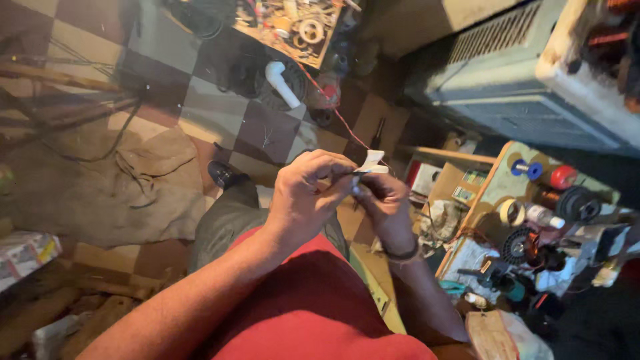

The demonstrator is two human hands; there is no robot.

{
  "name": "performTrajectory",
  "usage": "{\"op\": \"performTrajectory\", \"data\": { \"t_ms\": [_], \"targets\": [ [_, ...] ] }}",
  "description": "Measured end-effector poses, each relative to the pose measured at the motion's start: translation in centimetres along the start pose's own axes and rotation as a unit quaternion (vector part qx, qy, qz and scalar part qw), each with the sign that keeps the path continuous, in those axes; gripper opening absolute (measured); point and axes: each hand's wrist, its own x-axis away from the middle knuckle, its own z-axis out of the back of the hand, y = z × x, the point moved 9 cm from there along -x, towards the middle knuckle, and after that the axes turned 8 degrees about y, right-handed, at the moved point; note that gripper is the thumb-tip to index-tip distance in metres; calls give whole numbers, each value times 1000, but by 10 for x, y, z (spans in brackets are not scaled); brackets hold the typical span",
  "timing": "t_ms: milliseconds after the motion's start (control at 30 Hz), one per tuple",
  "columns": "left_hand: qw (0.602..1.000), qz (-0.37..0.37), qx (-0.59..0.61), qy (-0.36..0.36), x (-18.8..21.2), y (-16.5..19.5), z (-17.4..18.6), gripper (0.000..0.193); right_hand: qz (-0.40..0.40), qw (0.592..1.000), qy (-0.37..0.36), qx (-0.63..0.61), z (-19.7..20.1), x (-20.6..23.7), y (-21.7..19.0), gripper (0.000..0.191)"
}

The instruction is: The person strips insulation from several colored wires using pliers, then twists the exposed strands together. They wrap the joint with electrical tape and continue to strip and twist additional wires. The person handles multiple wire colors and repeatedly uses pliers and tape throughout the clip.

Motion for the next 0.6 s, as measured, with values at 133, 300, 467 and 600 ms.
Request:
{"op": "performTrajectory", "data": {
  "t_ms": [133, 300, 467, 600],
  "targets": [
    [986, -31, -161, -1, 3, 3, 75, 13, 196, 965, -53, 164, -70, 1, -101, 47],
    [966, -97, -241, -1, 14, 12, 160, 12, 364, 805, -209, 420, -201, 13, -143, 40],
    [976, -47, -212, 3, 28, 0, 233, 12, 338, 811, -230, 419, -274, 19, -133, 22],
    [988, 4, -152, -7, 35, -9, 267, 23, 330, 803, -221, 444, -312, 28, -126, 17]
  ]
}}
